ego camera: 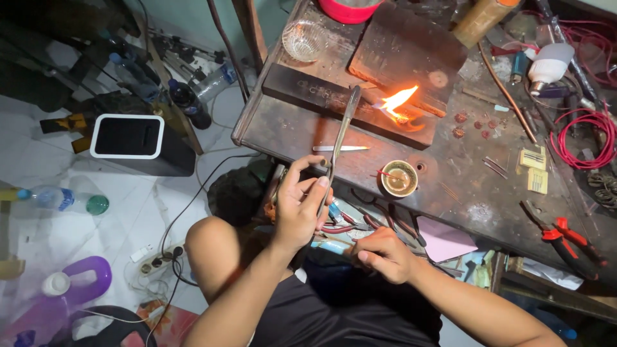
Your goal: Soldering small jewelry components using a handheld torch and tweezers on a workbench.
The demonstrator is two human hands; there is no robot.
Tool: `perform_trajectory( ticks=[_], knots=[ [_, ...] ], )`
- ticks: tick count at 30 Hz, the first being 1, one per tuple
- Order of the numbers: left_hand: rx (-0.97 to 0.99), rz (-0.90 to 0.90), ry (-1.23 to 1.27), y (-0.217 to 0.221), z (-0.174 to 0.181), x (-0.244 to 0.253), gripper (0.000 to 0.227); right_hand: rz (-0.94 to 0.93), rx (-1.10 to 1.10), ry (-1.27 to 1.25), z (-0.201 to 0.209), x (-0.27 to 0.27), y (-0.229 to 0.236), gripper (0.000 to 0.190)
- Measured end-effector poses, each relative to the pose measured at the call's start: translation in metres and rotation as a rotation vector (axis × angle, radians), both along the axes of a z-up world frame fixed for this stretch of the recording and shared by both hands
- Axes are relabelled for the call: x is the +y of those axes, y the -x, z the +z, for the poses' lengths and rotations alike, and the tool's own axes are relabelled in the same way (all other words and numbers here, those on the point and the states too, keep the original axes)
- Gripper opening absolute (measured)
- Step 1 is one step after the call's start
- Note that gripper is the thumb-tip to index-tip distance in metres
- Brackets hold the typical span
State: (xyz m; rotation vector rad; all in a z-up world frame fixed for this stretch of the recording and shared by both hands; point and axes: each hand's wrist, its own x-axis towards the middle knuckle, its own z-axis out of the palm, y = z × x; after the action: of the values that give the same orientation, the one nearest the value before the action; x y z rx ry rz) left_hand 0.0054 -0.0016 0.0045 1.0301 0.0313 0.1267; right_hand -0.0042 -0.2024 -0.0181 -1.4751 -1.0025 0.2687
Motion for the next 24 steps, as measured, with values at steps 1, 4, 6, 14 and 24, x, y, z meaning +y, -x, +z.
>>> perform_trajectory(
  ticks=[1, 4, 6, 14, 24],
  knots=[
    [0.001, 0.000, 0.002, -0.001, 0.000, 0.001, 0.036, 0.000, 0.001, 0.002, -0.002, 0.000, -0.001, 0.045],
    [-0.008, 0.014, 0.032, -0.002, 0.006, 0.004, 0.035, 0.009, 0.021, 0.002, -0.001, -0.002, -0.003, 0.044],
    [0.111, -0.040, -0.089, 0.000, 0.021, 0.009, 0.030, 0.061, 0.010, 0.180, 0.009, -0.005, -0.001, 0.048],
    [0.100, -0.071, -0.082, -0.004, 0.017, 0.009, 0.032, 0.053, 0.024, 0.196, 0.005, -0.005, -0.003, 0.046],
    [0.124, -0.092, -0.084, -0.003, 0.018, 0.014, 0.031, 0.042, 0.022, 0.204, 0.000, -0.006, -0.003, 0.048]
  ],
)
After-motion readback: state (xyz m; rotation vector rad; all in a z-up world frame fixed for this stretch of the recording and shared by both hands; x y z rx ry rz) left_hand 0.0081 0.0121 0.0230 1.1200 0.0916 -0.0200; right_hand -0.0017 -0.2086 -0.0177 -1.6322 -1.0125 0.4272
